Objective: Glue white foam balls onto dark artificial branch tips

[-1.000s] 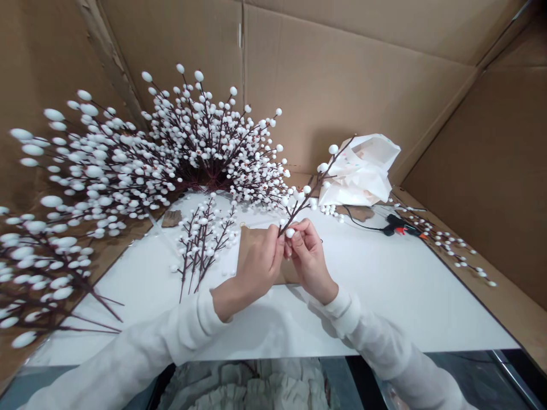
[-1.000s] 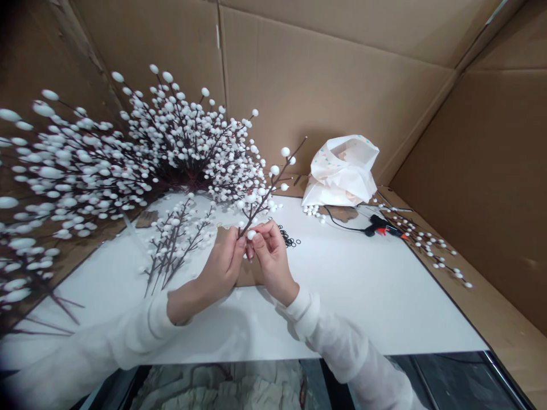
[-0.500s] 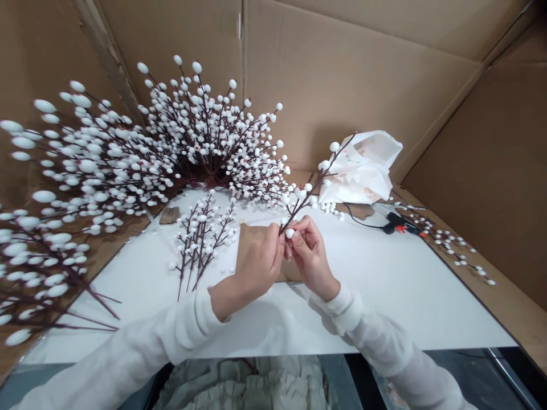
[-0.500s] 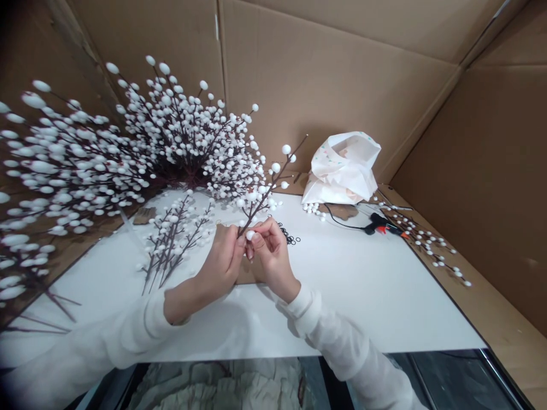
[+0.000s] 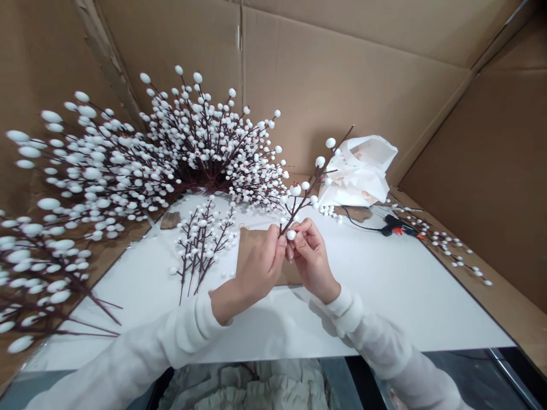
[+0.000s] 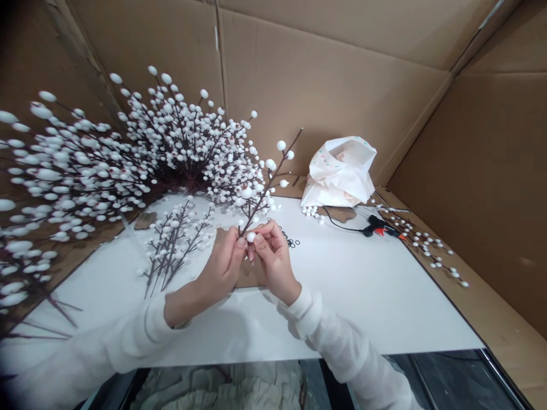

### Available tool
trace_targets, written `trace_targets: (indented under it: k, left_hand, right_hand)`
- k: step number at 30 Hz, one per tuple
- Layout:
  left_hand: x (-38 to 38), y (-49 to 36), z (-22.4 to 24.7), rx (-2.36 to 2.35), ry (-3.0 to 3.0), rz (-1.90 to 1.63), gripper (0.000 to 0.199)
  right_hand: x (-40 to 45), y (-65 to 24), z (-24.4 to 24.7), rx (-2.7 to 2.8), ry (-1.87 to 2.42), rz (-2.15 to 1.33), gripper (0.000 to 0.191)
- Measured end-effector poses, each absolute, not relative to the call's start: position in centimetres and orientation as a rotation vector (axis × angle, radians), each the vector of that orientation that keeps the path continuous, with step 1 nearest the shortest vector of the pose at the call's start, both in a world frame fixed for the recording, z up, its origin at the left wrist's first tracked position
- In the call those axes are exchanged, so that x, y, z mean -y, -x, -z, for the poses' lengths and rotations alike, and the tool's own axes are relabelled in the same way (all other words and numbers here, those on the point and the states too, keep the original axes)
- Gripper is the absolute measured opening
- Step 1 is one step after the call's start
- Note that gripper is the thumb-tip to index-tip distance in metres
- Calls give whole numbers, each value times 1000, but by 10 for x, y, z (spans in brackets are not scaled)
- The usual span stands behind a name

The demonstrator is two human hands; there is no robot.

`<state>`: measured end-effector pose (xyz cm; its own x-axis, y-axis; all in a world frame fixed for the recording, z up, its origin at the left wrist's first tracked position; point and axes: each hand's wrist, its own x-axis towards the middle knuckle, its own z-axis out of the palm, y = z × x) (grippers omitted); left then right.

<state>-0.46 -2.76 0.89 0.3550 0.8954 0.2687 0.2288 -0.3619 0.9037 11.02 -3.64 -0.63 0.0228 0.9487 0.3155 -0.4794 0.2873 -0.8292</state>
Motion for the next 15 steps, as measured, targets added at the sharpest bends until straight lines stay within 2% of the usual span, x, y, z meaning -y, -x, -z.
trace_targets:
  k: [5,9,15]
  left_hand:
    - [28,7,-12,-954,-1767,-1013,28]
    - [22,11,-13,-978,-1744,-1019,25]
    - [7,11,-13,-959,-1530,-1118,20]
  right_hand:
    - [34,-111,9,1005,530,-1199,25]
    - [30,-117,11,1166,582,-1061,18]
    - [27,-128,9,1564,785,-854,23]
